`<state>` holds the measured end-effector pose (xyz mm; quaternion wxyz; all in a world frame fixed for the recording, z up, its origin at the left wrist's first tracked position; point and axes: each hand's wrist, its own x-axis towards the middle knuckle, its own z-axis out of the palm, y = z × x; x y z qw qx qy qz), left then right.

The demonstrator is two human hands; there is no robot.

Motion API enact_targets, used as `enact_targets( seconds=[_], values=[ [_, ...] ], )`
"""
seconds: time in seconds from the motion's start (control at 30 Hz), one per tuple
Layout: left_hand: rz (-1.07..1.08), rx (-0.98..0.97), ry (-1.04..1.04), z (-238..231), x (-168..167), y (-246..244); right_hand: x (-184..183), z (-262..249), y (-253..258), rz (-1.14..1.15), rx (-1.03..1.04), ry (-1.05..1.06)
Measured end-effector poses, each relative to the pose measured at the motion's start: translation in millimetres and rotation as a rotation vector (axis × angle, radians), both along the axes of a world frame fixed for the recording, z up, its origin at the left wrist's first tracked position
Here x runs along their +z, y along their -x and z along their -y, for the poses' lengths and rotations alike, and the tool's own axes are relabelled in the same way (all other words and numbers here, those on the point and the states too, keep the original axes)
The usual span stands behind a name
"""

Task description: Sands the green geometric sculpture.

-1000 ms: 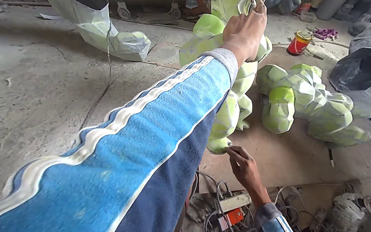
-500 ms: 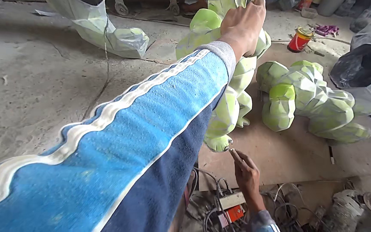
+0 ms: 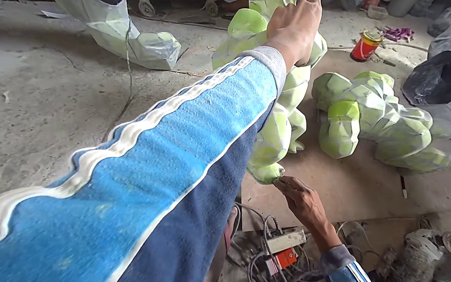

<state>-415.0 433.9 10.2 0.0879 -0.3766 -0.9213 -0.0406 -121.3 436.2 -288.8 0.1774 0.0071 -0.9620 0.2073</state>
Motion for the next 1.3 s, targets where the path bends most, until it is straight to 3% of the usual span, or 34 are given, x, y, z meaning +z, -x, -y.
enact_targets(
  seconds=[0.2,0.37,0.67,1.03,1.3],
  values=[
    [-0.006,-0.001,0.008,2.4,0.1,2.1,-38.1,20.6,-16.2,-0.149,-0.076,0.116],
    [-0.015,-0.002,0.006,4.0,0.3,4.0,-66.8,36.9,-26.6,-0.109,-0.114,0.188],
    [-0.047,-0.024,0.006,16.1,-3.2,1.7,-39.8,13.5,-28.2,-0.162,-0.215,0.27],
    [-0.05,-0.013,0.012,18.1,-2.4,-10.4,-43.7,20.9,-17.2,-0.019,-0.105,0.372],
    [-0.077,0.018,0.05,-0.4,-1.9,-31.4,-40.6,39.0,-18.8,-0.258,-0.575,0.816]
  ],
)
